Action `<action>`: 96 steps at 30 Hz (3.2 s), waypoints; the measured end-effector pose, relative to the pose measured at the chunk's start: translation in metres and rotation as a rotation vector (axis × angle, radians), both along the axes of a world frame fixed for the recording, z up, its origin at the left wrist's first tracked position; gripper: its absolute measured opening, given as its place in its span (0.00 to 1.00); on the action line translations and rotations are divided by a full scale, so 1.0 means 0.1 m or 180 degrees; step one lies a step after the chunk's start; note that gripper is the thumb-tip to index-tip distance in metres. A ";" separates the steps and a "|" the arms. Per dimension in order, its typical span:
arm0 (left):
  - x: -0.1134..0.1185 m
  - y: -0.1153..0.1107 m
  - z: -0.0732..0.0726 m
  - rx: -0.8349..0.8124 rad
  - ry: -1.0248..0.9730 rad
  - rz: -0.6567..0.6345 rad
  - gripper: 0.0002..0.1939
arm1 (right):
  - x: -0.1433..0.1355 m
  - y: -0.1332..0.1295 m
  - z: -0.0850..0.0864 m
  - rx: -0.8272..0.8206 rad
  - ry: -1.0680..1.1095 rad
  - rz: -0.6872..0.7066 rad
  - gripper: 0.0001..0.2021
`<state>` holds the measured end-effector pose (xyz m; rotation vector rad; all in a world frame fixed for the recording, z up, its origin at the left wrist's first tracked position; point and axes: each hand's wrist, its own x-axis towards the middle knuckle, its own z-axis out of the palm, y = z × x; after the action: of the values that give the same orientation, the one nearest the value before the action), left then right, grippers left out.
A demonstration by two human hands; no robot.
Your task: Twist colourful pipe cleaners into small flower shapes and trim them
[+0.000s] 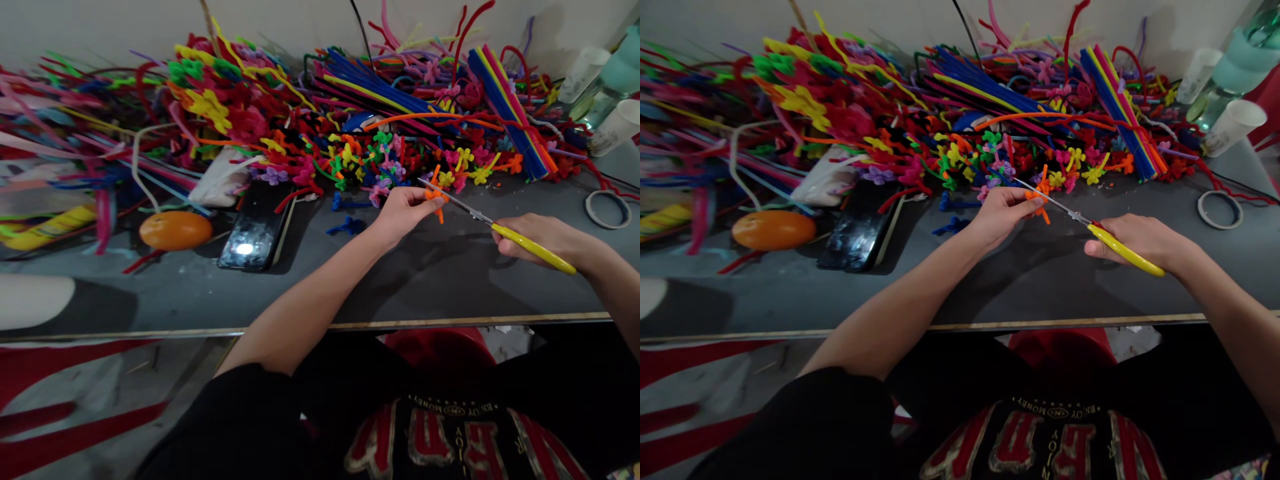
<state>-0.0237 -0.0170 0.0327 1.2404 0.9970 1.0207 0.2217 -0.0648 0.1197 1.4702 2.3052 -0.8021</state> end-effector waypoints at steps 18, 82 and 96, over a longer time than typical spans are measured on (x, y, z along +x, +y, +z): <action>0.01 0.02 -0.06 -0.0018 -0.0089 -0.0011 0.10 | 0.08 0.01 -0.05 0.0013 0.0141 0.0118 0.35; 0.04 0.09 -0.15 0.0704 -0.0014 0.0603 0.12 | -0.36 0.36 -0.23 0.2233 0.2028 -0.0946 0.11; 0.10 0.01 -0.03 0.0159 -0.0440 0.0974 0.08 | -0.83 0.40 -0.59 0.1770 0.2931 -0.1277 0.07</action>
<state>-0.0141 -0.0160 0.0297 1.0604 1.0787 1.3573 0.1384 -0.0251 0.0608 2.1825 3.1230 -1.1986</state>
